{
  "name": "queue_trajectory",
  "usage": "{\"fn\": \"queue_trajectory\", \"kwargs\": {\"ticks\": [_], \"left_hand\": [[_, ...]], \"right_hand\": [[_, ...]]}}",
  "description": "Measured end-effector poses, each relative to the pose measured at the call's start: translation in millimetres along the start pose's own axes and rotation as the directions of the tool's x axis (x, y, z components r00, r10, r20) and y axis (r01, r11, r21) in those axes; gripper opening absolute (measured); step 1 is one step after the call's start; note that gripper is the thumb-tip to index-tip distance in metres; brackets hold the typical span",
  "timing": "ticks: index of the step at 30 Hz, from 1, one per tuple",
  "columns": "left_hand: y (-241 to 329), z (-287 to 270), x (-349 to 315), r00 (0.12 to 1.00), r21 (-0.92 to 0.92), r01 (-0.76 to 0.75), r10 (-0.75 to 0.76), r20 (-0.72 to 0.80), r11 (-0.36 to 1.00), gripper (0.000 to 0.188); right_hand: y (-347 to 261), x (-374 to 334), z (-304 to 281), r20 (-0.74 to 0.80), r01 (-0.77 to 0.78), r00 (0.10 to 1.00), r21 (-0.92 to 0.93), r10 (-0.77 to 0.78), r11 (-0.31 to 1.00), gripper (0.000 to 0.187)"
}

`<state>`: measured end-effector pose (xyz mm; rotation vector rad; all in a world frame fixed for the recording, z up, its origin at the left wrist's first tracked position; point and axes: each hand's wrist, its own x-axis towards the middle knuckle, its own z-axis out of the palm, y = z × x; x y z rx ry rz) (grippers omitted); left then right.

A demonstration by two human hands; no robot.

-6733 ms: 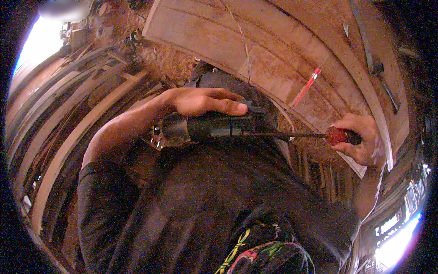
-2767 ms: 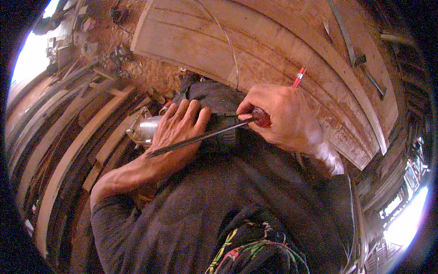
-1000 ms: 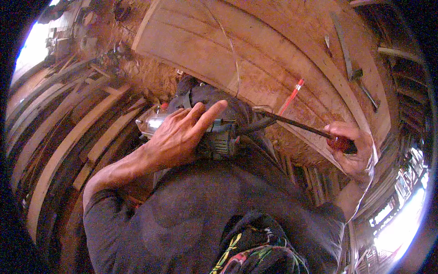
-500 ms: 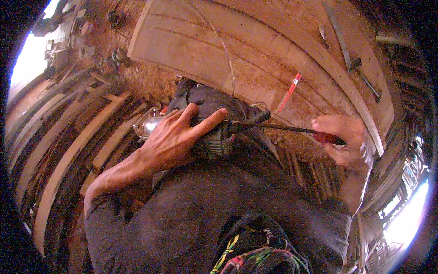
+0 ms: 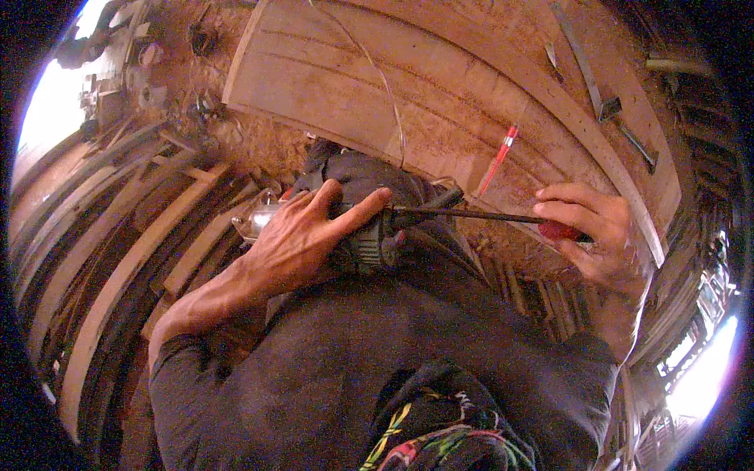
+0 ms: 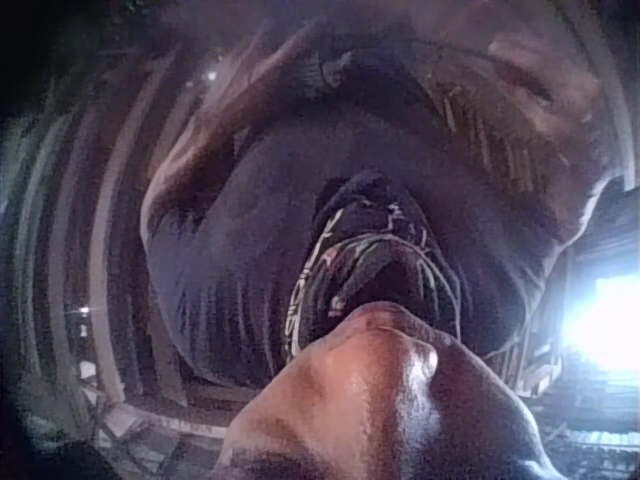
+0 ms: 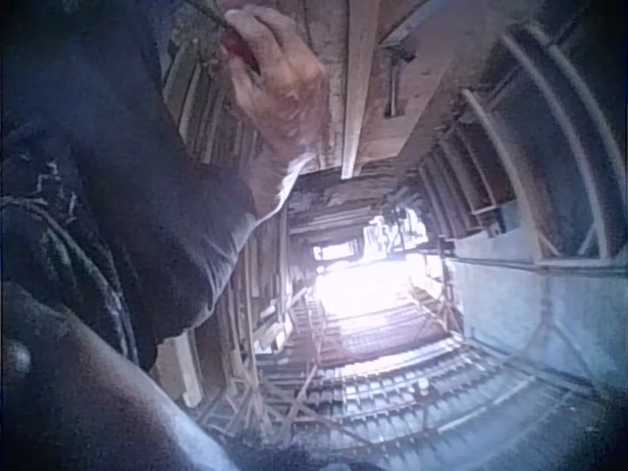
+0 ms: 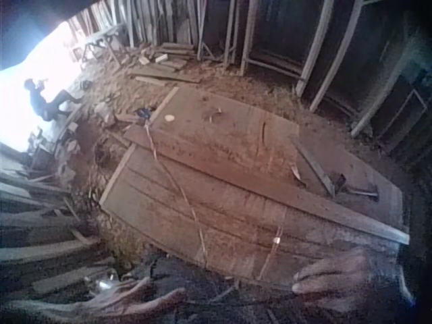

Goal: The person assembles a handheld power tool by attaching a metal blade to the body and securing it with a screwdriver. The person then attaches a black plastic housing to the tool and tightens screws to complete the assembly.

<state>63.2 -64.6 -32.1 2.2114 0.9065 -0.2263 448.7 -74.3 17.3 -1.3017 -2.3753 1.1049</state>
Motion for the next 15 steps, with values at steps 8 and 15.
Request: {"fn": "queue_trajectory", "kwargs": {"ticks": [8,15], "left_hand": [[-0.6,3.2,-3.7,1.000,0.027,-0.002,0.001,0.015,1.000,0.084],[4.7,1.5,-4.9,1.000,0.037,-0.007,0.006,0.026,0.999,0.087]], "right_hand": [[3.8,0.0,-10.2,0.192,-0.055,0.980,0.052,0.044,0.997,0.051],[7.4,0.2,-19.1,0.351,-0.181,0.927,0.120,0.129,0.976,0.056]]}}
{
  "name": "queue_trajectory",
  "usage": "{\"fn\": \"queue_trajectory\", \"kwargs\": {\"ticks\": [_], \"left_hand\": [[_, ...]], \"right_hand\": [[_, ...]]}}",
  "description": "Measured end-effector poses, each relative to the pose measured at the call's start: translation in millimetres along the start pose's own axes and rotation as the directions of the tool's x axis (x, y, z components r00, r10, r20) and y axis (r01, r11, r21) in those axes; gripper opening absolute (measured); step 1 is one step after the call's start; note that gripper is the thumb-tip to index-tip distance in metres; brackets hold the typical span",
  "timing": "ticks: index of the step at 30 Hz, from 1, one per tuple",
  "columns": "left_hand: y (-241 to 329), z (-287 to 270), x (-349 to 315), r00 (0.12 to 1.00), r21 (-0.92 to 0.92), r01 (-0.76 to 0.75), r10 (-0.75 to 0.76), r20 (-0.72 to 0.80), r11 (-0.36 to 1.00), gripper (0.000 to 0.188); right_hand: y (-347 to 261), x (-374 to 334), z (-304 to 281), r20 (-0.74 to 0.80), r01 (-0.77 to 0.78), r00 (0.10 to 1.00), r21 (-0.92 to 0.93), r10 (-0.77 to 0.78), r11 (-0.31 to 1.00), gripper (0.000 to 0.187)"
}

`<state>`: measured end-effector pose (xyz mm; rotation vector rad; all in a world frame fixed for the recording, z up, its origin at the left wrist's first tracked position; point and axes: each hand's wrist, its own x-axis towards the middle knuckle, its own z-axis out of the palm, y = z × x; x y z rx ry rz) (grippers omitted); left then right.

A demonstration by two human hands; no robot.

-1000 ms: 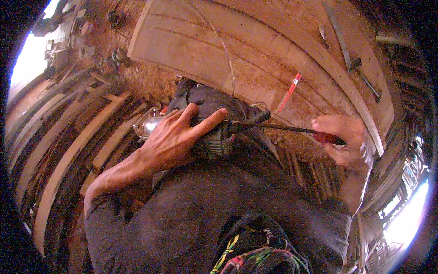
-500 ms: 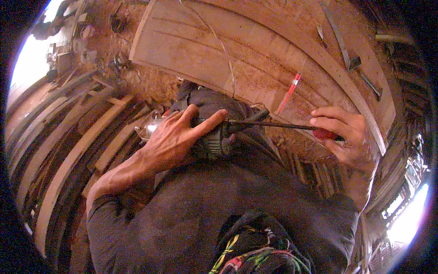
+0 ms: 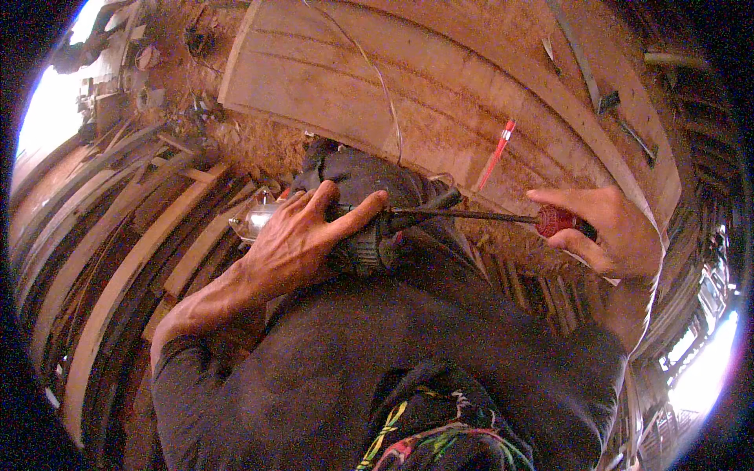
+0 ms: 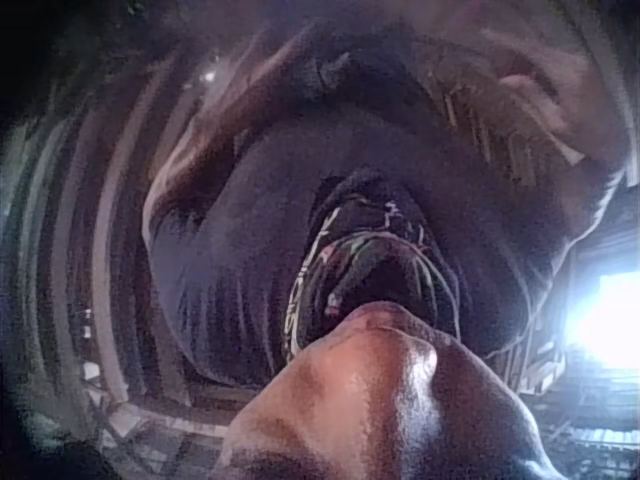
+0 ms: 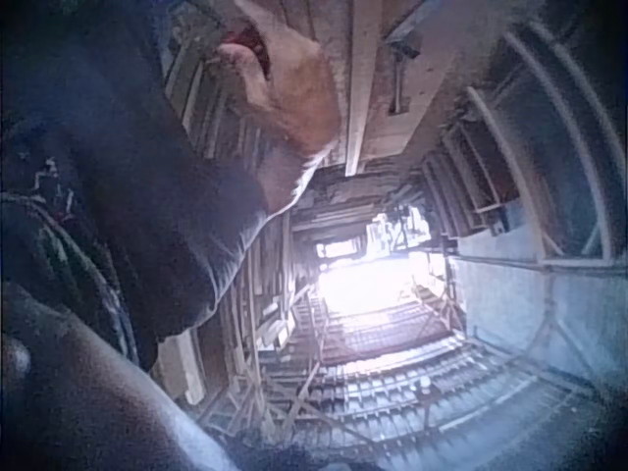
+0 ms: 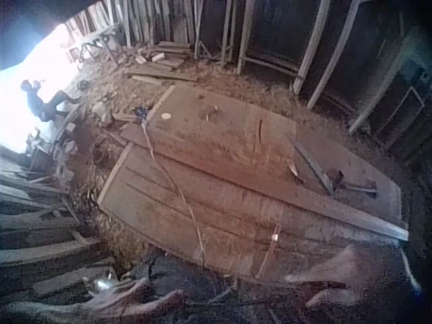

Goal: The person assembles a handheld power tool by attaching a metal blade to the body and securing it with a screwdriver. The person then attaches a black plastic housing to the tool and tightens screws to complete the assembly.

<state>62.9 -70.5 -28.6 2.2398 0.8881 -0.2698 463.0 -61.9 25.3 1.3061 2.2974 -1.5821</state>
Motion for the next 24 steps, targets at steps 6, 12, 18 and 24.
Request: {"fn": "queue_trajectory", "kwargs": {"ticks": [6,12,18,24], "left_hand": [[-1.7,5.0,-1.4,1.000,0.004,-0.012,0.012,-0.005,1.000,0.086],[1.5,5.1,-0.9,1.000,-0.005,-0.013,0.013,-0.018,1.000,0.081],[-3.5,1.8,6.7,0.998,-0.025,-0.053,0.052,-0.042,0.998,0.081],[-3.6,5.1,2.1,0.999,-0.026,-0.038,0.037,-0.015,0.999,0.080]], "right_hand": [[-11.1,-1.9,1.5,-0.096,-0.043,0.995,-0.010,0.042,0.999,0.050],[-16.6,-16.8,-7.5,-0.226,0.079,0.964,-0.248,-0.137,0.965,0.046],[2.3,-25.2,-1.4,-0.315,-0.045,0.948,0.011,0.046,0.999,0.054],[-1.0,-15.8,-17.0,-0.333,-0.028,0.942,-0.171,-0.032,0.985,0.062]]}}
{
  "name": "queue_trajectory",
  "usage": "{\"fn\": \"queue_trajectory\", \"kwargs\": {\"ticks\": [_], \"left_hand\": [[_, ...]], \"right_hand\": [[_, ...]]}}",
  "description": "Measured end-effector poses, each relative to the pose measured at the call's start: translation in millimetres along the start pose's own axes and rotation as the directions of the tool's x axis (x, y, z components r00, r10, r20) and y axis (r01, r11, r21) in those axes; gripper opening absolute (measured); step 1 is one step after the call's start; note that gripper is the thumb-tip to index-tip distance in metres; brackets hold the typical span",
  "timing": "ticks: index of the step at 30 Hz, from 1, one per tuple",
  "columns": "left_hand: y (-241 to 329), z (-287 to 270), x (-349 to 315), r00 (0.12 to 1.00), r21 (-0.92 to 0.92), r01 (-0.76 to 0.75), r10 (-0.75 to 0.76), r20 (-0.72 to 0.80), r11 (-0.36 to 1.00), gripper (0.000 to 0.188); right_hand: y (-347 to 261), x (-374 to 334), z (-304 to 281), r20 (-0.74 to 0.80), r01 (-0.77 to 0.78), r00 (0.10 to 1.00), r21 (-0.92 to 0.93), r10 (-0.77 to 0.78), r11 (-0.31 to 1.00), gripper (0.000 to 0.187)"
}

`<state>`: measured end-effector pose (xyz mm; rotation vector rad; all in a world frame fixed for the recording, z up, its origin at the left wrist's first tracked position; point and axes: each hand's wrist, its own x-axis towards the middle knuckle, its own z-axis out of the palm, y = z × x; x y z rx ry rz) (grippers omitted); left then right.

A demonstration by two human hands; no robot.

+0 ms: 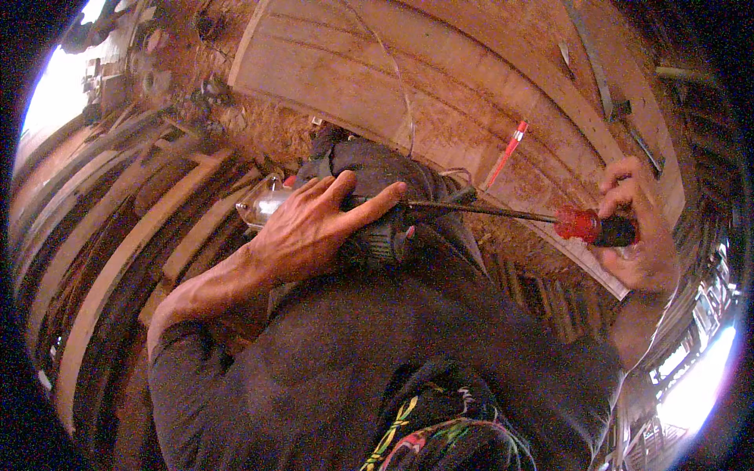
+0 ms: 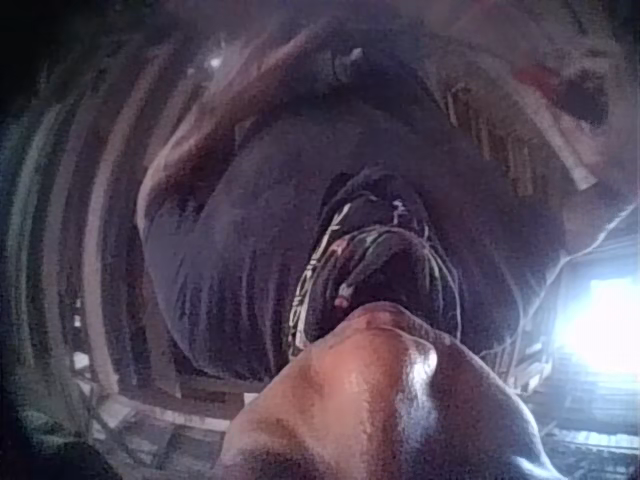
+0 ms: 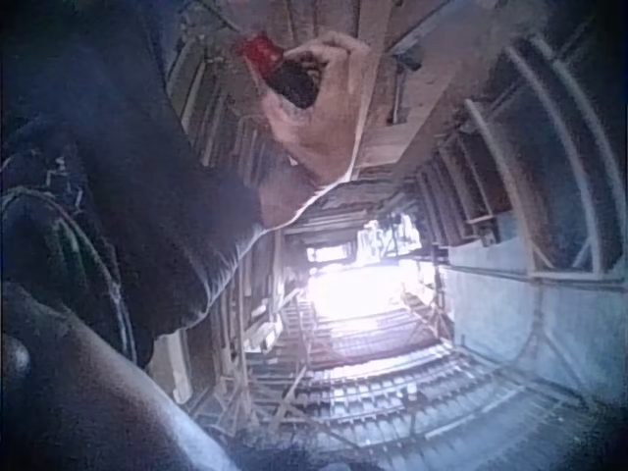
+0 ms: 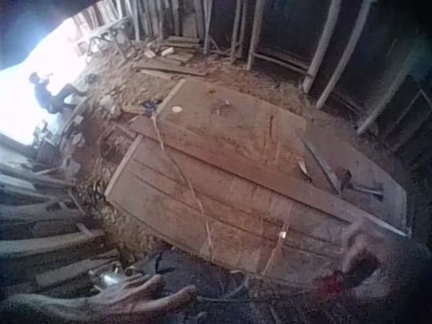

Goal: The person assembles a handheld power tool by attaching a metal blade to the body and securing it with a screwdriver. The person then attaches a black plastic housing to the tool and tightens screws to complete the assembly.

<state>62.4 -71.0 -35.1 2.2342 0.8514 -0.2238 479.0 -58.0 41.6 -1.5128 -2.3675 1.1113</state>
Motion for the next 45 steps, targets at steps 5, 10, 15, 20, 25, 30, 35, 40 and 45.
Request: {"fn": "queue_trajectory", "kwargs": {"ticks": [5,10,15,20,25,30,35,40,45], "left_hand": [[-12.7,14.0,4.2,0.978,-0.108,-0.071,0.048,-0.205,0.992,0.062],[-11.7,17.8,2.0,0.989,-0.142,0.008,-0.029,-0.146,0.990,0.042],[-11.7,11.4,5.8,0.985,-0.103,-0.046,0.027,-0.171,0.994,0.039],[-14.4,10.9,8.7,0.989,-0.073,-0.055,0.044,-0.139,0.996,0.037],[-12.6,11.4,6.0,0.987,-0.080,-0.039,0.026,-0.159,0.996,0.034],[-14.7,10.3,7.3,0.987,-0.083,-0.062,0.049,-0.151,0.995,0.036],[-18.8,13.3,7.0,0.991,-0.092,-0.070,0.058,-0.121,0.993,0.040],[-10.8,12.3,1.6,0.986,-0.044,-0.072,0.064,-0.154,0.996,0.042],[-18.4,15.6,4.7,0.977,-0.026,-0.128,0.122,-0.173,0.991,0.041]], "right_hand": [[1.8,-3.3,5.6,-0.128,-0.244,0.960,0.039,0.247,0.969,0.075],[3.6,9.6,13.6,-0.186,-0.088,0.979,0.006,0.088,0.996,0.068],[26.3,1.9,0.3,-0.139,-0.015,0.990,-0.041,0.010,0.999,0.055],[20.9,-7.2,-3.8,0.036,-0.227,0.974,0.163,0.224,0.960,0.045],[17.9,-5.6,5.3,-0.096,-0.025,0.995,-0.072,0.018,0.997,0.038],[24.0,-3.4,-1.2,0.024,-0.016,0.999,-0.190,0.021,0.982,0.046],[0.5,-19.8,6.0,-0.052,-0.221,0.973,0.084,0.226,0.972,0.055],[28.9,-13.0,12.9,-0.165,0.054,0.980,-0.334,-0.115,0.941,0.063],[19.0,-25.1,11.1,-0.028,-0.237,0.968,0.204,0.248,0.950,0.046]]}}
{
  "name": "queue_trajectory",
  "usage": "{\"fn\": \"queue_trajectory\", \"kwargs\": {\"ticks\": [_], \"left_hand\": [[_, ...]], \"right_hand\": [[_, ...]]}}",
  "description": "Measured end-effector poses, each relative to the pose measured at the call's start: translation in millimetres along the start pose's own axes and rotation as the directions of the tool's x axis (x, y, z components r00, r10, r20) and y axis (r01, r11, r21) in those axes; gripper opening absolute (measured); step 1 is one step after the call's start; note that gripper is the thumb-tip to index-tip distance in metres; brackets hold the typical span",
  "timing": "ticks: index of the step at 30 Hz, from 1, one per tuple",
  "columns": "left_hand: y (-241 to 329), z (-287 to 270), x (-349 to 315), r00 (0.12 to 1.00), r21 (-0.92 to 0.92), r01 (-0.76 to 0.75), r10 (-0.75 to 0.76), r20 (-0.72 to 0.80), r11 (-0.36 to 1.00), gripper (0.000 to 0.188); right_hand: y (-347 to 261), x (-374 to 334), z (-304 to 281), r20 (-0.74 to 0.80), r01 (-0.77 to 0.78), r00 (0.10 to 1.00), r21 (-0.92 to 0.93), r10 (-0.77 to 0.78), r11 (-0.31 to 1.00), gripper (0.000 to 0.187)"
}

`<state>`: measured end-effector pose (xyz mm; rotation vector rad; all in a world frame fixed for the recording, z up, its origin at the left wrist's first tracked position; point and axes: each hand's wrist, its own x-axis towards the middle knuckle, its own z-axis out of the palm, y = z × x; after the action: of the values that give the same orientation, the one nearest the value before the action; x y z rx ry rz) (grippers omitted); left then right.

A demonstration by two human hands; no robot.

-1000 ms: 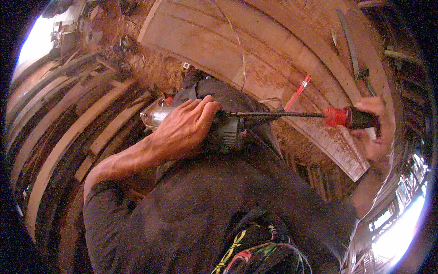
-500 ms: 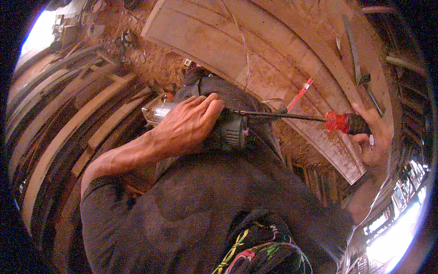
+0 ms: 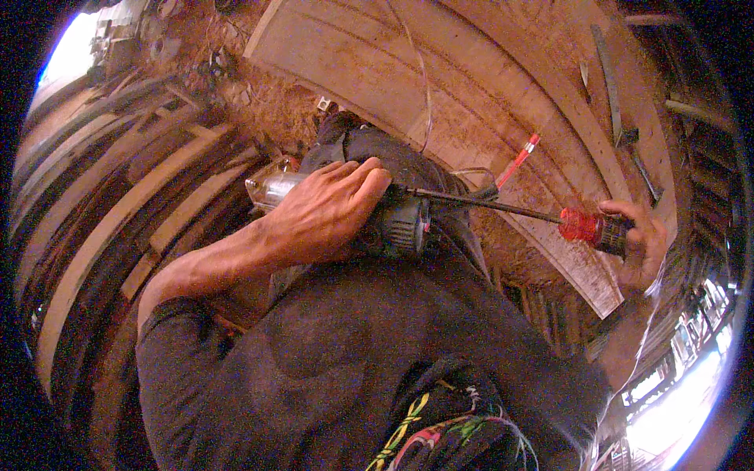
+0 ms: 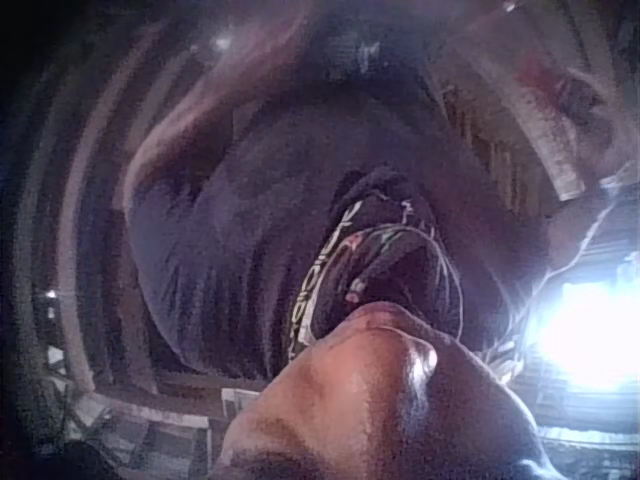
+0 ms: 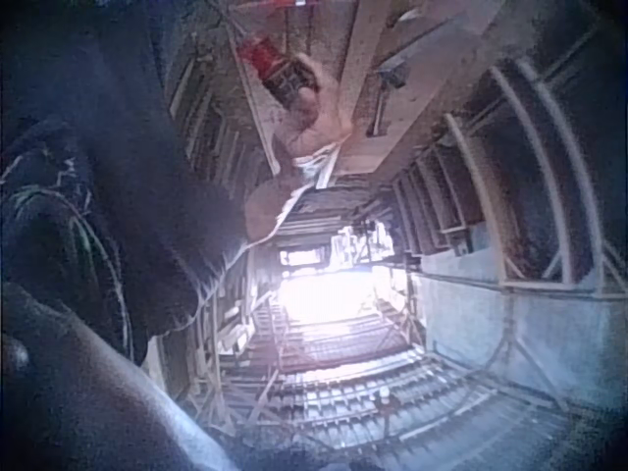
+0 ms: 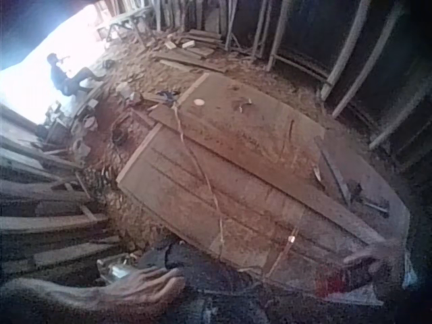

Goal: The person assembles a handheld power tool by attaching a metal blade to the body and securing it with a screwdriver. The person then attaches a black plastic housing to the tool and tightens screws to complete the assembly.

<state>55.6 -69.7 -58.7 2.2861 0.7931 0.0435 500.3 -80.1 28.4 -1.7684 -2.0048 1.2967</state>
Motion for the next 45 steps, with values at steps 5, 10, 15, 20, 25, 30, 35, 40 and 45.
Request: {"fn": "queue_trajectory", "kwargs": {"ticks": [5,10,15,20,25,30,35,40,45], "left_hand": [[3.1,-0.9,-0.6,0.996,-0.030,0.059,-0.057,0.064,0.998,0.037],[7.0,-5.1,0.5,0.996,-0.019,0.074,-0.073,0.049,0.997,0.034],[3.5,-1.4,1.9,0.998,-0.032,0.064,-0.063,0.031,0.997,0.032],[4.8,-1.6,0.8,0.998,-0.024,0.046,-0.045,0.034,0.999,0.030],[6.3,-2.0,-1.4,0.998,-0.018,0.068,-0.068,0.013,0.998,0.028],[6.7,-4.8,0.9,0.994,-0.020,0.087,-0.086,0.074,0.996,0.029],[2.8,-2.9,0.9,0.996,-0.027,0.070,-0.069,0.058,0.997,0.033],[1.8,-1.7,-0.1,0.998,-0.017,0.043,-0.043,0.035,0.999,0.037],[4.6,-1.9,-7.4,0.997,0.012,0.081,-0.081,0.016,0.997,0.051]], "right_hand": [[-12.5,0.7,6.2,-0.072,0.126,0.986,-0.287,-0.153,0.950,0.030],[-15.0,14.4,5.7,0.012,0.258,0.958,-0.465,-0.285,0.847,0.029],[-10.3,-2.8,3.2,0.039,0.030,0.999,-0.161,-0.024,0.986,0.041],[-7.2,10.7,11.7,-0.090,0.364,0.869,-0.547,-0.486,0.754,0.048],[1.1,7.0,3.9,0.062,0.295,0.955,-0.286,-0.289,0.912,0.055],[-10.9,11.7,17.3,-0.102,0.418,0.865,-0.396,-0.492,0.817,0.057],[4.1,13.9,6.7,-0.015,0.485,0.825,-0.495,-0.565,0.721,0.056],[-14.6,7.8,6.0,0.107,0.179,0.981,-0.202,-0.160,0.963,0.049],[-13.4,15.9,18.1,-0.068,0.350,0.894,-0.512,-0.443,0.784,0.059]]}}
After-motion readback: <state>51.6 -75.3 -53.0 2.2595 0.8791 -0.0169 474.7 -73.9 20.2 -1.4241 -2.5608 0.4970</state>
